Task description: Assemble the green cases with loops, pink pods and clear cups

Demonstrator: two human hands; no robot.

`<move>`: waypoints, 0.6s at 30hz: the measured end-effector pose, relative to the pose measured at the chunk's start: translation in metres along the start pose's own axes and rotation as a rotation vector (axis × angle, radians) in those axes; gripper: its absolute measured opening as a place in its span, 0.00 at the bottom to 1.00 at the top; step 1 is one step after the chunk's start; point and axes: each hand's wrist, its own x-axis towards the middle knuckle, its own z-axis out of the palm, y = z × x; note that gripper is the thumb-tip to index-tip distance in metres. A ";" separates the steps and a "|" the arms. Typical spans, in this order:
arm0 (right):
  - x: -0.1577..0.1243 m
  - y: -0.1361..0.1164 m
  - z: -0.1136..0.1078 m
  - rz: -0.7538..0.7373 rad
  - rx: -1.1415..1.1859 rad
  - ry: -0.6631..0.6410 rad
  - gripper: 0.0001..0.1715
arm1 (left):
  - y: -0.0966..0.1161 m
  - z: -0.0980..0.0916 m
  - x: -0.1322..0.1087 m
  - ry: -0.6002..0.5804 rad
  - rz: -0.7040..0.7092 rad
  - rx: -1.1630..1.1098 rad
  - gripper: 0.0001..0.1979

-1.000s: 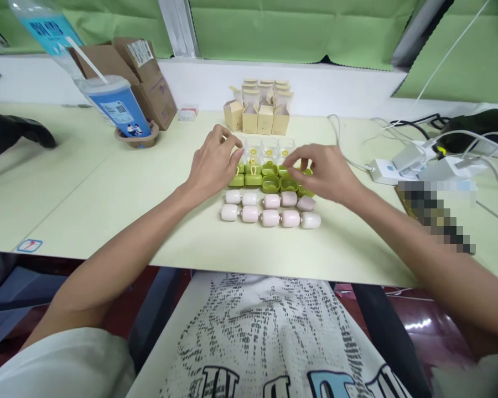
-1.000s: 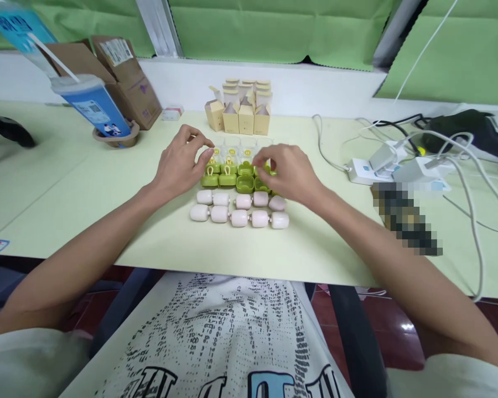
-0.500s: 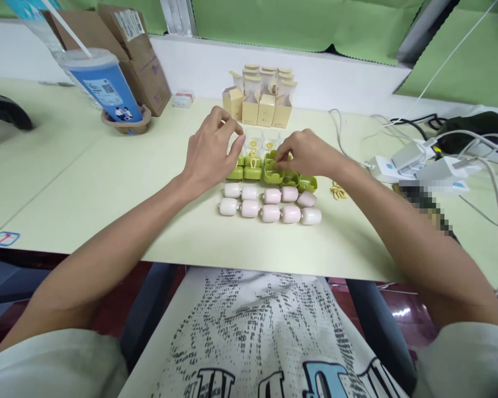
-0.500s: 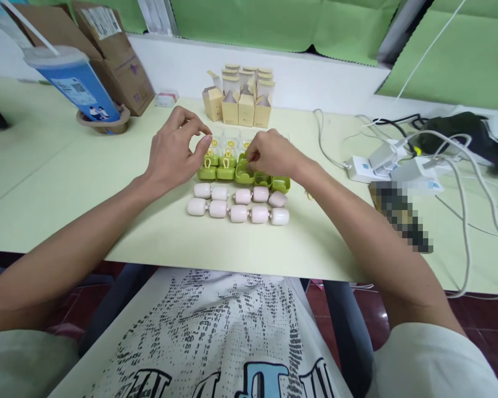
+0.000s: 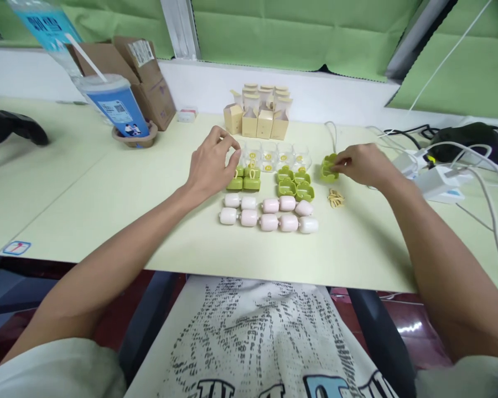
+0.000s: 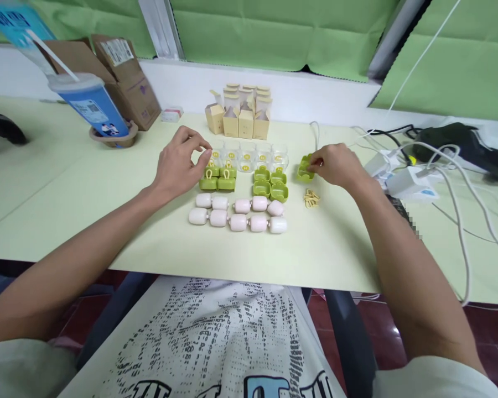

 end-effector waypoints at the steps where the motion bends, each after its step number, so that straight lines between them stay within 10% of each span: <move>1: 0.002 -0.001 0.007 -0.007 0.015 -0.029 0.07 | 0.001 0.000 0.000 0.004 0.001 0.006 0.14; 11: -0.018 -0.014 -0.018 -0.070 0.111 0.096 0.12 | 0.006 -0.006 0.000 -0.002 0.060 -0.110 0.20; 18: -0.072 -0.117 -0.037 -0.208 0.383 0.320 0.17 | 0.060 -0.021 -0.010 -0.158 0.291 -0.487 0.35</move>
